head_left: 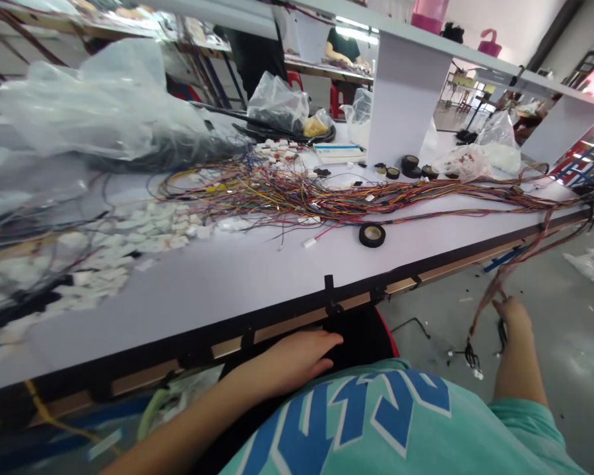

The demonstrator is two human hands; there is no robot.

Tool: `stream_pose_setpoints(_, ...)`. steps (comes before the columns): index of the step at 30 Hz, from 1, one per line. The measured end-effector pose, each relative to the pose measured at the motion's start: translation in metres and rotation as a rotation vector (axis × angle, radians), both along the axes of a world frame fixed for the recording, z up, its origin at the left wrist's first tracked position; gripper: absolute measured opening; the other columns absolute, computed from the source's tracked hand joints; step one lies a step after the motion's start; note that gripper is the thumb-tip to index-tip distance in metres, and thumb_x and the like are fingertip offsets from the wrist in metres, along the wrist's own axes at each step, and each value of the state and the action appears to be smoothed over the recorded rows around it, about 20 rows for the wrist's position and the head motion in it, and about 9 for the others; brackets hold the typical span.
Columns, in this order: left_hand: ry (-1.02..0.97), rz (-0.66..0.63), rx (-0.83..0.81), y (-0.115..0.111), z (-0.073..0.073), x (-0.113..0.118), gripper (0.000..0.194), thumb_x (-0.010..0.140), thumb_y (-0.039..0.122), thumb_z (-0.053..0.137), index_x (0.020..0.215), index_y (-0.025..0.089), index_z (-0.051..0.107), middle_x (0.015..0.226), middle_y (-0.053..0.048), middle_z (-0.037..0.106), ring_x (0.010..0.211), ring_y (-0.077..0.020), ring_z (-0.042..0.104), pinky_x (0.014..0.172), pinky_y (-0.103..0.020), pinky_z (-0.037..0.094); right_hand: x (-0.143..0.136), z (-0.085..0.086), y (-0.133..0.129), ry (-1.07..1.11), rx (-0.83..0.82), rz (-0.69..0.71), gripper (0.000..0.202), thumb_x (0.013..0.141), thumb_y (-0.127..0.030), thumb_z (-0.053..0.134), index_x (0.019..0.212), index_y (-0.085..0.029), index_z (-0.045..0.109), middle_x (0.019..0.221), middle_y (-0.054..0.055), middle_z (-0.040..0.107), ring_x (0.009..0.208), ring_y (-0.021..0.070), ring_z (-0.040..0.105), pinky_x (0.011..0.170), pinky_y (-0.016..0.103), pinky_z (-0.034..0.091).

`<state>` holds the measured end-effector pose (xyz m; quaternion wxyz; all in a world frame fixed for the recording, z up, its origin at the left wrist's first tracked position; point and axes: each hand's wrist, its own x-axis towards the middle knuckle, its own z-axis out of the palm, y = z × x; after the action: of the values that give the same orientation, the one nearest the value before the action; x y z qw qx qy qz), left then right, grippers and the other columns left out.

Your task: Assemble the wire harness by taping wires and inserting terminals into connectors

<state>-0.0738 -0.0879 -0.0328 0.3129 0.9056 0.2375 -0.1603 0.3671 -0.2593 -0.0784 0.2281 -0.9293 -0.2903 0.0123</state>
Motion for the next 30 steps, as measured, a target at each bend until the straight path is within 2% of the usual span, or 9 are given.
stream_pose_setpoints(3,-0.033,0.020,-0.037,0.002,0.001,-0.002,0.037,0.079,0.023,0.049,0.114,0.023,0.059,0.115,-0.007,0.064,0.104,-0.0222,0.060,0.090,-0.035,0.045,-0.015,0.016,0.065,-0.225,0.062,0.000,0.036,0.076,-0.036,0.040,0.093,-0.014,0.063,0.087,0.018,0.066,0.083,0.0295,0.062,0.072,0.046,0.046)
stream_pose_setpoints(6,-0.042,0.026,-0.087,0.003,0.012,0.000,0.038,0.079,0.023,0.050,0.116,0.021,0.058,0.118,-0.007,0.062,0.108,-0.0230,0.057,0.093,-0.036,0.043,-0.042,0.042,0.146,-0.321,0.184,0.490,0.036,0.080,-0.031,0.038,0.103,-0.015,0.062,0.103,0.014,0.065,0.095,0.0242,0.059,0.087,0.040,0.044)
stream_pose_setpoints(9,-0.060,0.041,-0.130,0.005,0.027,0.004,0.038,0.080,0.022,0.048,0.116,0.020,0.058,0.120,-0.007,0.061,0.109,-0.0225,0.056,0.094,-0.034,0.042,-0.076,0.051,0.216,-0.272,-0.081,0.851,0.034,0.078,-0.025,0.047,0.108,-0.016,0.060,0.113,0.013,0.062,0.106,0.0245,0.054,0.096,0.041,0.037)
stream_pose_setpoints(12,-0.128,0.084,-0.157,0.011,0.037,0.004,0.034,0.080,0.022,0.047,0.112,0.018,0.060,0.114,-0.007,0.064,0.104,-0.0212,0.059,0.090,-0.032,0.043,-0.101,0.047,0.255,-0.275,-0.215,0.948,0.031,0.080,-0.027,0.050,0.107,-0.017,0.061,0.116,0.013,0.060,0.109,0.0263,0.051,0.095,0.043,0.033)
stream_pose_setpoints(15,-0.240,0.197,-0.218,0.022,0.034,-0.002,0.028,0.079,0.024,0.047,0.102,0.017,0.063,0.100,-0.006,0.068,0.090,-0.0183,0.062,0.081,-0.029,0.045,-0.106,0.053,0.266,-0.269,-0.208,0.940,0.022,0.081,-0.024,0.047,0.093,-0.017,0.064,0.101,0.011,0.065,0.097,0.0234,0.055,0.085,0.036,0.037)
stream_pose_setpoints(19,-0.479,0.488,-0.527,0.044,0.017,0.004,0.020,0.076,0.031,0.054,0.088,0.017,0.062,0.076,-0.001,0.065,0.070,-0.0131,0.062,0.072,-0.027,0.047,-0.096,0.093,0.266,-0.239,-0.120,0.879,0.027,0.084,-0.029,0.036,0.081,-0.015,0.059,0.081,0.008,0.063,0.074,0.0173,0.054,0.063,0.027,0.037)
stream_pose_setpoints(23,-0.729,0.825,-0.907,0.075,0.010,0.040,0.024,0.063,0.022,0.071,0.083,0.015,0.059,0.072,-0.001,0.063,0.062,-0.0143,0.063,0.073,-0.034,0.048,-0.115,0.122,0.255,-0.059,-0.108,1.092,0.028,0.074,-0.044,0.050,0.067,-0.018,0.054,0.062,0.000,0.053,0.059,0.0123,0.046,0.054,0.024,0.032)
stream_pose_setpoints(26,-0.896,1.025,-1.204,0.101,0.014,0.071,0.013,0.068,0.018,0.067,0.075,0.013,0.057,0.071,-0.005,0.065,0.070,-0.0174,0.065,0.079,-0.035,0.048,-0.147,0.116,0.240,0.035,-0.310,1.259,0.027,0.074,-0.043,0.051,0.066,-0.018,0.054,0.059,-0.001,0.052,0.057,0.0115,0.044,0.054,0.024,0.032)
stream_pose_setpoints(30,-1.233,1.108,-1.378,0.122,0.024,0.088,0.021,0.081,0.034,0.054,0.076,0.014,0.058,0.066,-0.003,0.065,0.064,-0.0151,0.064,0.075,-0.033,0.050,-0.170,0.102,0.221,0.169,-0.312,1.234,0.030,0.082,-0.038,0.038,0.085,-0.017,0.059,0.060,0.000,0.053,0.059,0.0129,0.047,0.059,0.025,0.036)
